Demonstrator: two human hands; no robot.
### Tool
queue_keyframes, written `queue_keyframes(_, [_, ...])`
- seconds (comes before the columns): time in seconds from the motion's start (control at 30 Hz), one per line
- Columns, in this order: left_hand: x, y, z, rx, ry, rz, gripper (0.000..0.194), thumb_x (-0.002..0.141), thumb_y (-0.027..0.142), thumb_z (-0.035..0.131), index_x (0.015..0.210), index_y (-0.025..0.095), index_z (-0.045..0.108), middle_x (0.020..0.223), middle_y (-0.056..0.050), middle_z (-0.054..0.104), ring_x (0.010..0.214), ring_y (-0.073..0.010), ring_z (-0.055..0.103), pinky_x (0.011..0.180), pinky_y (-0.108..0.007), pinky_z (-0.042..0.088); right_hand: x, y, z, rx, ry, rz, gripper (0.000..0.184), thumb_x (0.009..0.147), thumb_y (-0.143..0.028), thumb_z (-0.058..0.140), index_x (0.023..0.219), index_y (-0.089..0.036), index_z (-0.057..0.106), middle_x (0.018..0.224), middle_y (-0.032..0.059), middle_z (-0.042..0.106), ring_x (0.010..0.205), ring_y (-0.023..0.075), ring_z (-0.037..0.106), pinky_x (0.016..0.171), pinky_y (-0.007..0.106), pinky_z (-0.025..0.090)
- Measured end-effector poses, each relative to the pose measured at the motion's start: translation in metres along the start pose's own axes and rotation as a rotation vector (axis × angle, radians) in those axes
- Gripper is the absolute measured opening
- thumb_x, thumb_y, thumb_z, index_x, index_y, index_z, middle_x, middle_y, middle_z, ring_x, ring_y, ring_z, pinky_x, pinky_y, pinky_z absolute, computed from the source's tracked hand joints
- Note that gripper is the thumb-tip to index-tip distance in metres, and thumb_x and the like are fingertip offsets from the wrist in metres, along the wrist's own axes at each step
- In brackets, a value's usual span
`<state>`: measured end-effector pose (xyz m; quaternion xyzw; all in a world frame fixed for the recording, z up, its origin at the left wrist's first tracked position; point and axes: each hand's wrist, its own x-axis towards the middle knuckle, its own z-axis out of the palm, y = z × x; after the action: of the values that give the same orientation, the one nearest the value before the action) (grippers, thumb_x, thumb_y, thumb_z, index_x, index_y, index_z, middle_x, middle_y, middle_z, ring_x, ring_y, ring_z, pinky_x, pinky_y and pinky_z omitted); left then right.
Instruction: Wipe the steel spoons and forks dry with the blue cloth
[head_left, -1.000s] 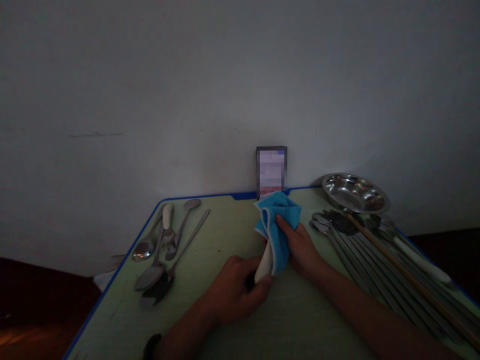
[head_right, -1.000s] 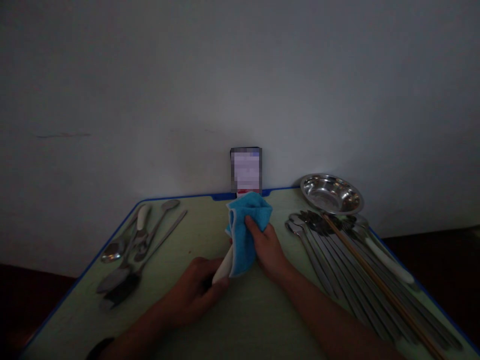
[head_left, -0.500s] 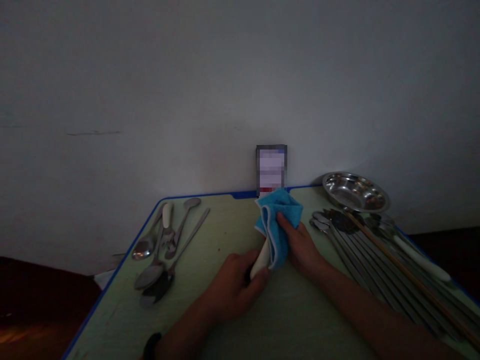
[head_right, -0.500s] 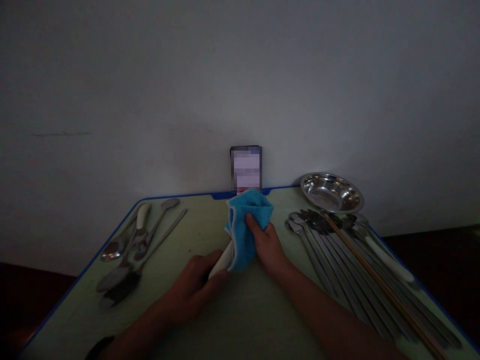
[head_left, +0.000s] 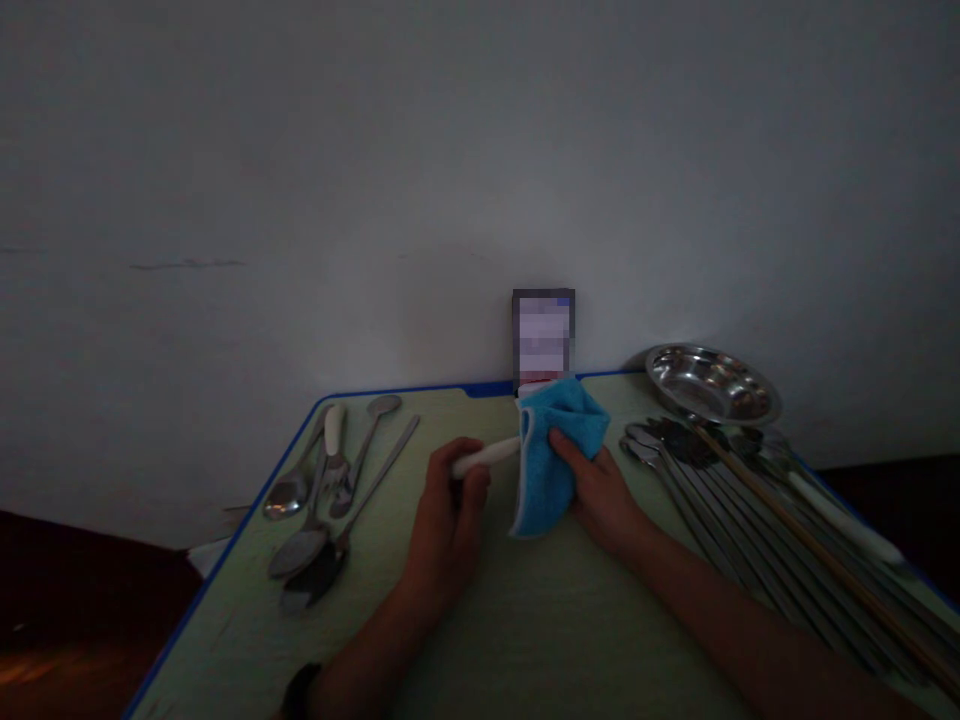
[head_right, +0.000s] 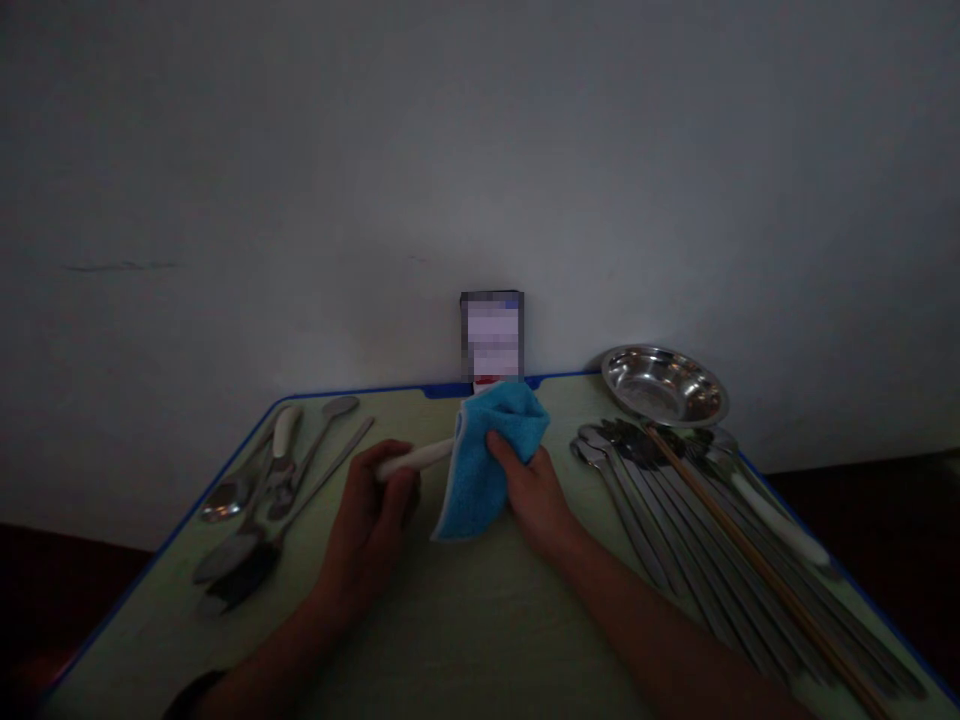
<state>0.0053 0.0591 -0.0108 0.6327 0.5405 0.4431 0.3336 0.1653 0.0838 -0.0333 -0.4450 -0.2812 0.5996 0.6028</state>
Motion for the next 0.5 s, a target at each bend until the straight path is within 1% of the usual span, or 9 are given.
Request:
queue_keyframes(0.07, [0.001, -0.002, 0.001, 0.014, 0.028, -0.008, 0.025, 0.089, 0.034, 0.037, 0.110, 0.022, 0.041, 0.070, 0.004, 0.045, 0.057, -0.0108, 0.045, 0.054, -0.021, 0.040, 0.000, 0.001, -0.001, -0.026, 0.001, -0.024, 0.029, 0.067, -0.039, 0.068, 0.093, -0.025, 0.066, 0.091, 0.0007, 0.071, 0.087, 0.0193, 0.064, 0.084, 0.035, 0.045])
queue_keyframes(0.13, [0.002, -0.002, 0.001, 0.035, 0.021, -0.015, 0.025, 0.090, 0.033, 0.036, 0.111, 0.021, 0.042, 0.074, 0.002, 0.049, 0.061, -0.0112, 0.048, 0.056, -0.021, 0.042, 0.001, 0.001, -0.001, -0.042, 0.001, -0.045, 0.028, 0.066, -0.038, 0.068, 0.091, -0.025, 0.067, 0.093, 0.0005, 0.071, 0.091, 0.0194, 0.063, 0.086, 0.035, 0.043])
queue_keyframes(0.23, [0.004, 0.002, 0.000, 0.058, -0.044, 0.001, 0.026, 0.089, 0.032, 0.038, 0.111, 0.019, 0.044, 0.088, -0.002, 0.056, 0.069, -0.0124, 0.054, 0.060, -0.022, 0.043, 0.001, 0.000, 0.000, -0.019, 0.018, -0.047, 0.031, 0.063, -0.038, 0.070, 0.091, -0.024, 0.067, 0.087, 0.0003, 0.071, 0.087, 0.0195, 0.063, 0.083, 0.035, 0.045])
queue_keyframes(0.3, [0.004, 0.004, -0.001, 0.082, -0.098, 0.028, 0.025, 0.088, 0.031, 0.042, 0.108, 0.018, 0.047, 0.092, -0.003, 0.059, 0.072, -0.0131, 0.056, 0.062, -0.022, 0.044, 0.000, -0.001, 0.001, 0.003, 0.026, -0.052, 0.033, 0.062, -0.038, 0.071, 0.091, -0.024, 0.067, 0.084, -0.0001, 0.071, 0.083, 0.0193, 0.064, 0.080, 0.036, 0.046])
queue_keyframes(0.33, [0.004, 0.005, -0.002, 0.105, -0.128, 0.040, 0.023, 0.087, 0.031, 0.044, 0.105, 0.018, 0.050, 0.089, -0.002, 0.060, 0.071, -0.0132, 0.057, 0.061, -0.022, 0.043, 0.000, -0.002, 0.002, 0.008, 0.025, -0.058, 0.033, 0.062, -0.039, 0.070, 0.091, -0.025, 0.067, 0.082, -0.0003, 0.071, 0.082, 0.0192, 0.064, 0.080, 0.036, 0.046])
queue_keyframes(0.4, [0.004, 0.007, -0.003, 0.159, -0.200, 0.048, 0.021, 0.086, 0.033, 0.045, 0.097, 0.017, 0.054, 0.076, 0.000, 0.061, 0.062, -0.0127, 0.056, 0.056, -0.021, 0.041, -0.002, -0.002, 0.002, 0.005, 0.021, -0.065, 0.033, 0.063, -0.041, 0.069, 0.092, -0.025, 0.067, 0.082, -0.0004, 0.071, 0.081, 0.0191, 0.064, 0.079, 0.035, 0.046])
queue_keyframes(0.5, [0.002, 0.010, -0.005, 0.220, -0.280, 0.037, 0.025, 0.086, 0.037, 0.045, 0.083, 0.015, 0.057, 0.061, 0.002, 0.058, 0.052, -0.0121, 0.052, 0.049, -0.021, 0.036, -0.002, -0.001, 0.001, -0.010, 0.052, -0.042, 0.036, 0.065, -0.045, 0.067, 0.094, -0.025, 0.066, 0.080, 0.0002, 0.071, 0.080, 0.0198, 0.064, 0.077, 0.035, 0.047])
